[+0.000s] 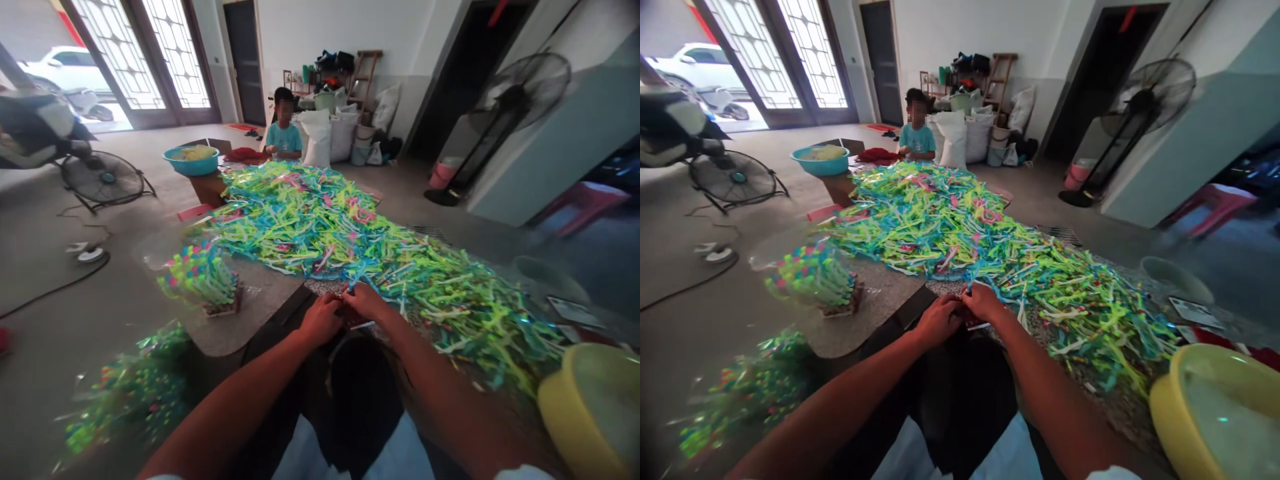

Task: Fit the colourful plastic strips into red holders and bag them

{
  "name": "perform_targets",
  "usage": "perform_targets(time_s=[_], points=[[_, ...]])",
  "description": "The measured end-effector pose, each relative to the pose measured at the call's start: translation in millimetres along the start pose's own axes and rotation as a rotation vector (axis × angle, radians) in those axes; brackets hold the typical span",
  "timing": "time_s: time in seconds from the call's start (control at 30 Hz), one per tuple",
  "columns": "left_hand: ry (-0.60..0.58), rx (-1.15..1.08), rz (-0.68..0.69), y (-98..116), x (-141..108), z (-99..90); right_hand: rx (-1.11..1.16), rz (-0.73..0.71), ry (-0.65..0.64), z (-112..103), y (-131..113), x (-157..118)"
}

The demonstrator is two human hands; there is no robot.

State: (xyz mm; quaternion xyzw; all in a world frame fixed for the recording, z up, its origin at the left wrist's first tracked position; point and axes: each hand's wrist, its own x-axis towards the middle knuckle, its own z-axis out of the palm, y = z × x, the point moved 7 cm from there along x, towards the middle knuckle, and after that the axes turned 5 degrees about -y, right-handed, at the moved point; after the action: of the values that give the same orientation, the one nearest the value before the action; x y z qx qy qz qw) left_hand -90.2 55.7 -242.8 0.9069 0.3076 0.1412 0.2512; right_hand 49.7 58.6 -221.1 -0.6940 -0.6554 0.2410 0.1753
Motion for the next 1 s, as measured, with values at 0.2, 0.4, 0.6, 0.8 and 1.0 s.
perform_targets(time_s=[0.2, 0.4, 0.6, 0.8, 1.0], points=[[-0.030, 0.080, -0.012, 3, 0, -4.8, 0.281, 0.041, -0.029, -1, 5, -3], [-0.063, 0.045, 0.001, 5, 0, -5.8, 0.384, 0.081, 0.119, -28, 20, -7], [-0.031, 0.030, -0.009, 1, 1, -2.4, 0.383, 0.215, 0.270, -44, 49, -20], [-0.014, 0.014, -0.009, -5, 2, 2.1, 0.385, 0.246, 0.271, -25, 62, -33], [-0.025, 0.012, -0.014, -6, 3, 3.0, 0.439, 0.280, 0.355, -17, 73, -42]])
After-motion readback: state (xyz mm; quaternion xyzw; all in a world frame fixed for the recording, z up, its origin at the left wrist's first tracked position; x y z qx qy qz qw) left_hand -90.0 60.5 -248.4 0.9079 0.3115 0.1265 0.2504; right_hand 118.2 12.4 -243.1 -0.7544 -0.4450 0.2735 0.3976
